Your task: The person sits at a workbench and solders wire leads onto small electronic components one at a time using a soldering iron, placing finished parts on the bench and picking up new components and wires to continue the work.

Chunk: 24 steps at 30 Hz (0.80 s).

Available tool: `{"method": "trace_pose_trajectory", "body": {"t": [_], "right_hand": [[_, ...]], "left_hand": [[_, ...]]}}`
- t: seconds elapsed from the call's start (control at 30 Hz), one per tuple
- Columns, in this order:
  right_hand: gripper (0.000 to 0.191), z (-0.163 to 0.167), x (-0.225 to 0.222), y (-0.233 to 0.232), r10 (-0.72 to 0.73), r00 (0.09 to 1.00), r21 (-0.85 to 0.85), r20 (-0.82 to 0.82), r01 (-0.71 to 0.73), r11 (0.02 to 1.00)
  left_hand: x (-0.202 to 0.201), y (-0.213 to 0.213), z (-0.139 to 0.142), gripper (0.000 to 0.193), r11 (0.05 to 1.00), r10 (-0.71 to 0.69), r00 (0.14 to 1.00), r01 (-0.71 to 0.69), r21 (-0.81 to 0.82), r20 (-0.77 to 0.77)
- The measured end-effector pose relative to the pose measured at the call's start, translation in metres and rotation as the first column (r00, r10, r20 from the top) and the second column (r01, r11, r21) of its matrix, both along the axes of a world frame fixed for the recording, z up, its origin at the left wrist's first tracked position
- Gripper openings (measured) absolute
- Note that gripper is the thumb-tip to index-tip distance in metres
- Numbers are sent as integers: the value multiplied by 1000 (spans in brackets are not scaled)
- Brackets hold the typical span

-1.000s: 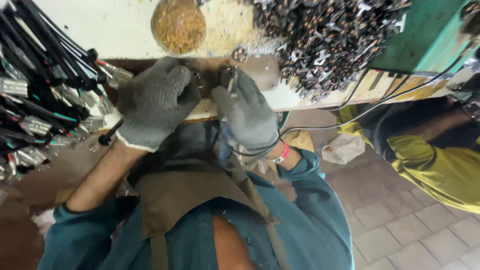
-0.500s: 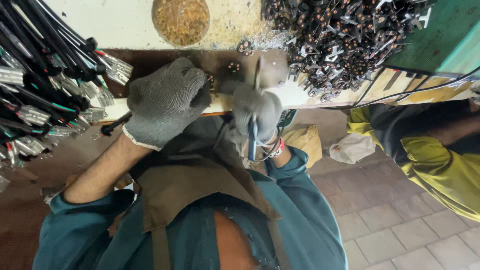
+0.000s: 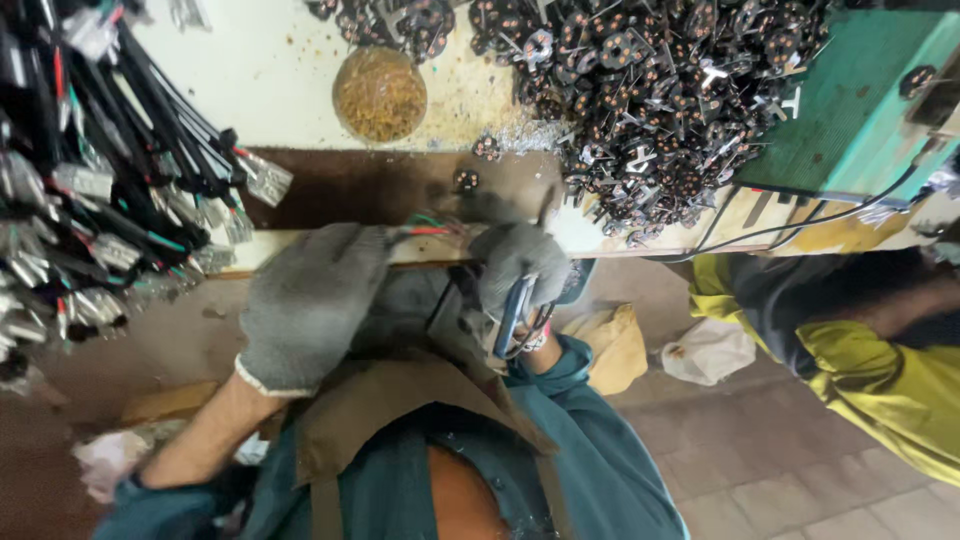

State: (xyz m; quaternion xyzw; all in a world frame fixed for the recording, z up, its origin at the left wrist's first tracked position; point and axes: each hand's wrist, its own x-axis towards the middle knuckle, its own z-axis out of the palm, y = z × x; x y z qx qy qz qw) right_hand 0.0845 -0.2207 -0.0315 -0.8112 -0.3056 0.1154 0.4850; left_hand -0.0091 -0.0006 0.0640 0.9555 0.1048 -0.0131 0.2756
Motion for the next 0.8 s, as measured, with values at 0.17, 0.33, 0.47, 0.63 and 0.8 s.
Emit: {"method": "trace_pose_trajectory", "body": {"t": [0.17, 0.33, 0.47, 0.63, 0.8], "right_hand": [[15, -36, -28, -28, -245, 849, 119, -468, 335, 935], [13, -53, -50, -50, -134, 476, 98, -869, 430, 897], [15, -52, -41, -47, -43, 301, 140, -953, 560, 817], [15, -29, -16, -8, -293, 953, 98, -81, 301, 949], [11, 10, -5, 23, -72, 997, 54, 23, 70, 996]], "left_hand": [[31, -7, 12, 27, 987, -65, 984, 38, 157, 167], [76, -29, 23, 19, 961, -218, 893, 267, -75, 395], [70, 17, 35, 23, 983, -118, 975, 88, -162, -186], [2, 63, -12, 49, 945, 317, 935, -297, -135, 158], [-30, 55, -68, 47, 831, 389, 920, -367, 419, 35]]}}
